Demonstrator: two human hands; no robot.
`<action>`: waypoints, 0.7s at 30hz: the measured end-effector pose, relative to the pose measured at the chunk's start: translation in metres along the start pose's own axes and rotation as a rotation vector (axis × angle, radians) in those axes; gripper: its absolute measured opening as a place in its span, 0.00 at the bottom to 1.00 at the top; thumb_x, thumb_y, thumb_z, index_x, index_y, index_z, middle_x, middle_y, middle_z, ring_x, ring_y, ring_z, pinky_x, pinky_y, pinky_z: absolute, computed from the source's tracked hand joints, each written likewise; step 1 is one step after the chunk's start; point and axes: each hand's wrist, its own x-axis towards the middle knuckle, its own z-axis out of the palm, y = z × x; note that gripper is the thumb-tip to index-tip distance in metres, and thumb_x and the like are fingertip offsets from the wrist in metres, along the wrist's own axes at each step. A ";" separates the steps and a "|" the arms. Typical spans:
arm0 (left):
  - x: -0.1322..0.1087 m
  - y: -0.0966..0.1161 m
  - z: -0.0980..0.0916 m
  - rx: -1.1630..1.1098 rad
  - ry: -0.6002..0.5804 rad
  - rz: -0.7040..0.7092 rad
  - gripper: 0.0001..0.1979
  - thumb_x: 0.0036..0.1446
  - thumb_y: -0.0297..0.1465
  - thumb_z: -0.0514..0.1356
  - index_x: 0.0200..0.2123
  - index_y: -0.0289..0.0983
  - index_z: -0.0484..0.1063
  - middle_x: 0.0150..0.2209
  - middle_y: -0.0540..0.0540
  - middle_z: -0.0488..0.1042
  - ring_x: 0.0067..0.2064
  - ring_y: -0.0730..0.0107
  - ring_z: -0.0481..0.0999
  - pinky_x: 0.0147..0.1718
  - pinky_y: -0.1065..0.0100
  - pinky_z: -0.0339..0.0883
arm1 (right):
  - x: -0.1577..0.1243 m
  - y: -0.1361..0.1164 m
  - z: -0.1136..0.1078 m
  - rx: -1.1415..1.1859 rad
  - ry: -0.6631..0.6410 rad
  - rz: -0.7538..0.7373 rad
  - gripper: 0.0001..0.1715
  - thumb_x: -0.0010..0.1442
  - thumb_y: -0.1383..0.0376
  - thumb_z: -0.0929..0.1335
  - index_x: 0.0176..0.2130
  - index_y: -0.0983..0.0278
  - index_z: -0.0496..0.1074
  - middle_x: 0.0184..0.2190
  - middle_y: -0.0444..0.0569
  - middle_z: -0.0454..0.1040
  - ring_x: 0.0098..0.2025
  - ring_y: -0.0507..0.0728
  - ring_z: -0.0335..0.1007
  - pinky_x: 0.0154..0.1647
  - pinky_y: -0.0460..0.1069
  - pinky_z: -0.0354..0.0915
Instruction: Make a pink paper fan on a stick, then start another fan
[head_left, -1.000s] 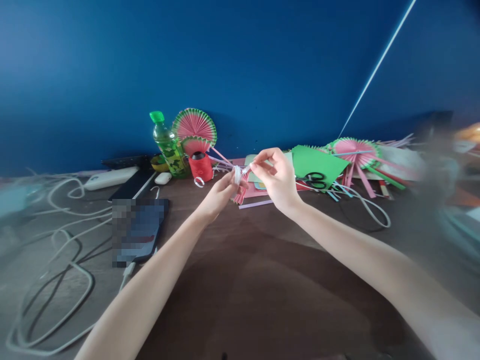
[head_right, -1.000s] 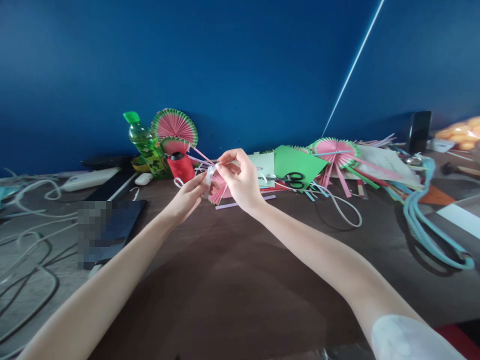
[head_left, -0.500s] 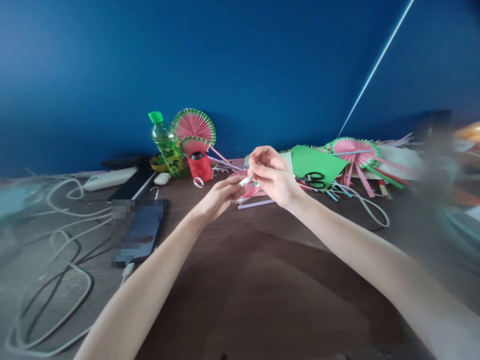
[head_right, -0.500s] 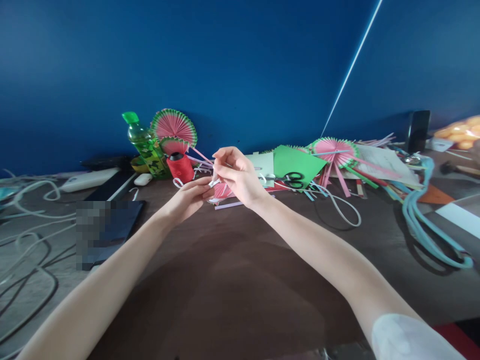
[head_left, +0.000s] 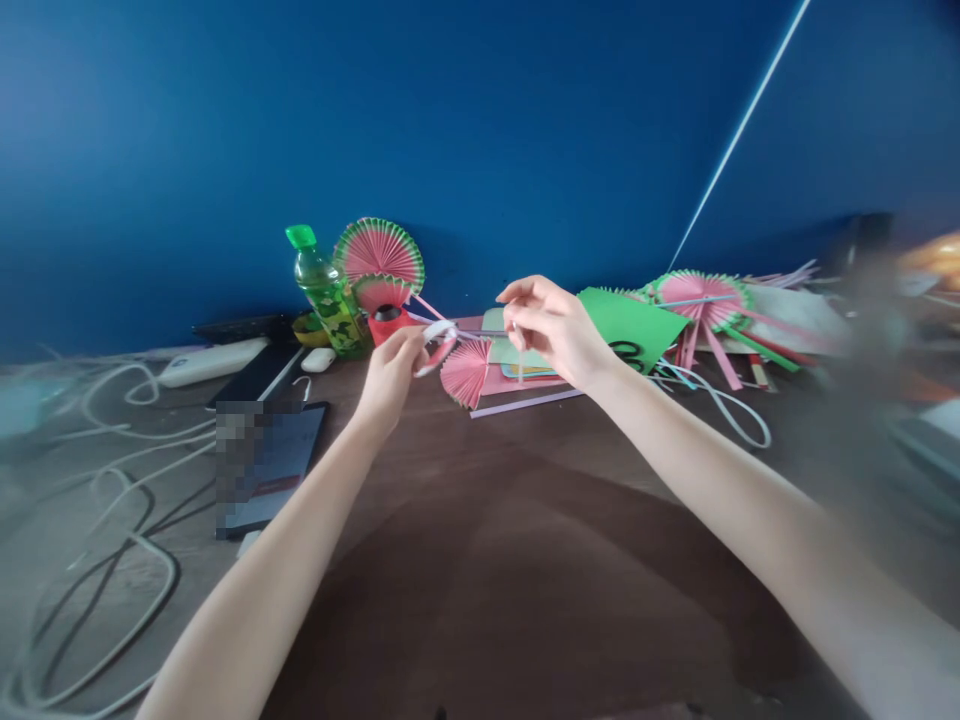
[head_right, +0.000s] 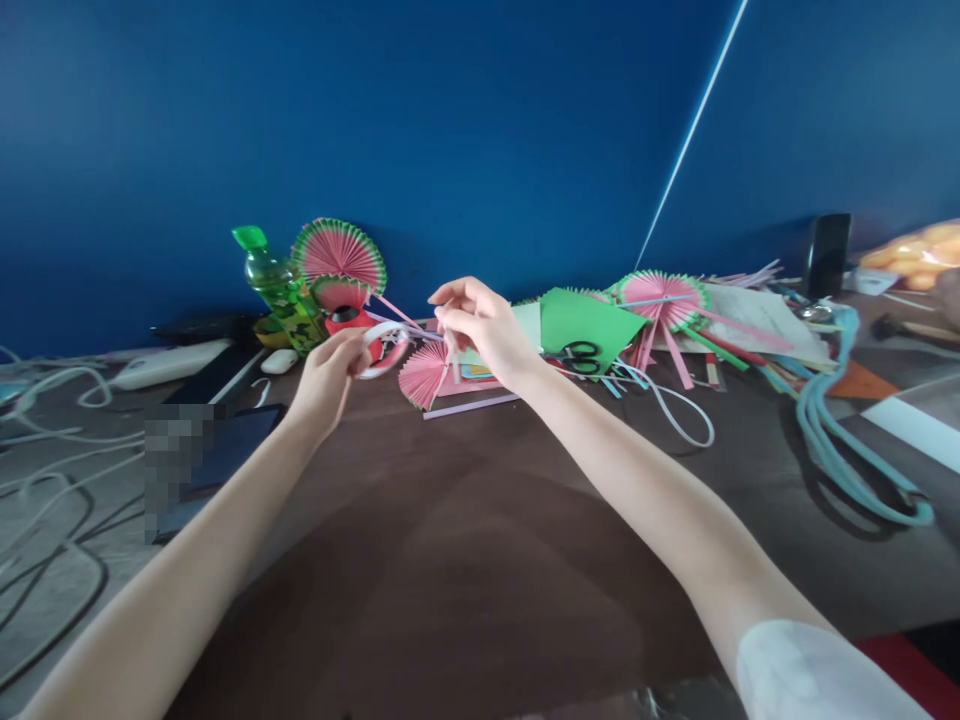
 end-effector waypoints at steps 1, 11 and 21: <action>0.001 0.000 -0.004 0.172 0.055 0.021 0.10 0.52 0.33 0.50 0.28 0.36 0.69 0.20 0.52 0.60 0.23 0.75 0.57 0.25 0.71 0.51 | 0.002 0.004 -0.003 -0.104 0.024 0.029 0.04 0.54 0.68 0.64 0.33 0.63 0.63 0.26 0.41 0.63 0.20 0.45 0.56 0.22 0.46 0.55; -0.005 -0.020 -0.002 1.179 -0.217 -0.054 0.12 0.55 0.33 0.49 0.33 0.36 0.71 0.36 0.39 0.73 0.39 0.55 0.71 0.36 0.61 0.62 | 0.006 0.046 -0.014 -0.741 -0.073 0.300 0.11 0.56 0.60 0.63 0.29 0.66 0.67 0.27 0.50 0.73 0.24 0.50 0.64 0.26 0.47 0.56; -0.021 -0.045 0.028 0.807 -0.532 0.395 0.15 0.56 0.30 0.53 0.46 0.42 0.70 0.56 0.41 0.63 0.56 0.54 0.62 0.52 0.54 0.56 | 0.003 0.046 -0.010 -0.769 -0.151 0.277 0.06 0.53 0.66 0.63 0.31 0.65 0.68 0.27 0.49 0.75 0.25 0.51 0.66 0.26 0.46 0.57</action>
